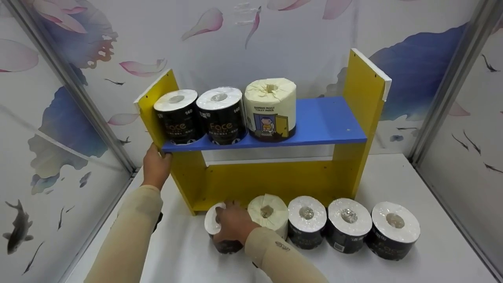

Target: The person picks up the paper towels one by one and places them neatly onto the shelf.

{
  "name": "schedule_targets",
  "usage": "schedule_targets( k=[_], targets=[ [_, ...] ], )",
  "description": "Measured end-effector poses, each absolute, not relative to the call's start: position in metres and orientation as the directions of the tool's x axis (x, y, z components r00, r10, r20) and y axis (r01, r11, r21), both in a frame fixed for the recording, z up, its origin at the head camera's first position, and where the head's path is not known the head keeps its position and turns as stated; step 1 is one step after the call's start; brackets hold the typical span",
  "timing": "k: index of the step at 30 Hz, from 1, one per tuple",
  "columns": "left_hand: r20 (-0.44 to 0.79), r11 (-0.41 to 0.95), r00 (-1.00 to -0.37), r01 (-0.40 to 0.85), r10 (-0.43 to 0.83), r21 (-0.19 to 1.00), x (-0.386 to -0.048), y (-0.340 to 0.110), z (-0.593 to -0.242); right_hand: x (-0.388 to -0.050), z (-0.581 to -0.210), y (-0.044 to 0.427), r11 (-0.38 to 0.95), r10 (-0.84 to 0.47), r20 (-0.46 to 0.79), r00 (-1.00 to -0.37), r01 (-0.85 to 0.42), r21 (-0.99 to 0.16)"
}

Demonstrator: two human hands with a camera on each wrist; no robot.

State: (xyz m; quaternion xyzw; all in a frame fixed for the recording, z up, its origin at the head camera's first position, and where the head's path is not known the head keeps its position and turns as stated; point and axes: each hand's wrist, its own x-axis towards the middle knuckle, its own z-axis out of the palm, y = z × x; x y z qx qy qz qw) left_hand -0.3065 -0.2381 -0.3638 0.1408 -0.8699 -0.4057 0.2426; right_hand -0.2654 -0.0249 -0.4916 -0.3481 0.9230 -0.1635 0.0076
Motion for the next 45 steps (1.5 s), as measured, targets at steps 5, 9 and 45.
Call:
schedule_targets(
  k=[5, 9, 45],
  targets=[
    [0.306, 0.629, -0.843, -0.050, -0.443, 0.775, -0.306, -0.237, -0.364, -0.262, -0.488, -0.025, 0.688, -0.668, 0.081, -0.739, -0.656, -0.309],
    [0.305, 0.627, -0.842, -0.049, -0.444, 0.777, -0.306, -0.236, -0.364, -0.259, -0.487, -0.025, 0.687, -0.676, 0.051, -0.735, -0.654, -0.316],
    [0.286, 0.611, -0.848, -0.056, -0.447, 0.790, -0.308, -0.237, -0.366, -0.246, -0.466, -0.021, 0.618, -0.731, 0.152, -0.665, -0.740, -0.264]
  ],
)
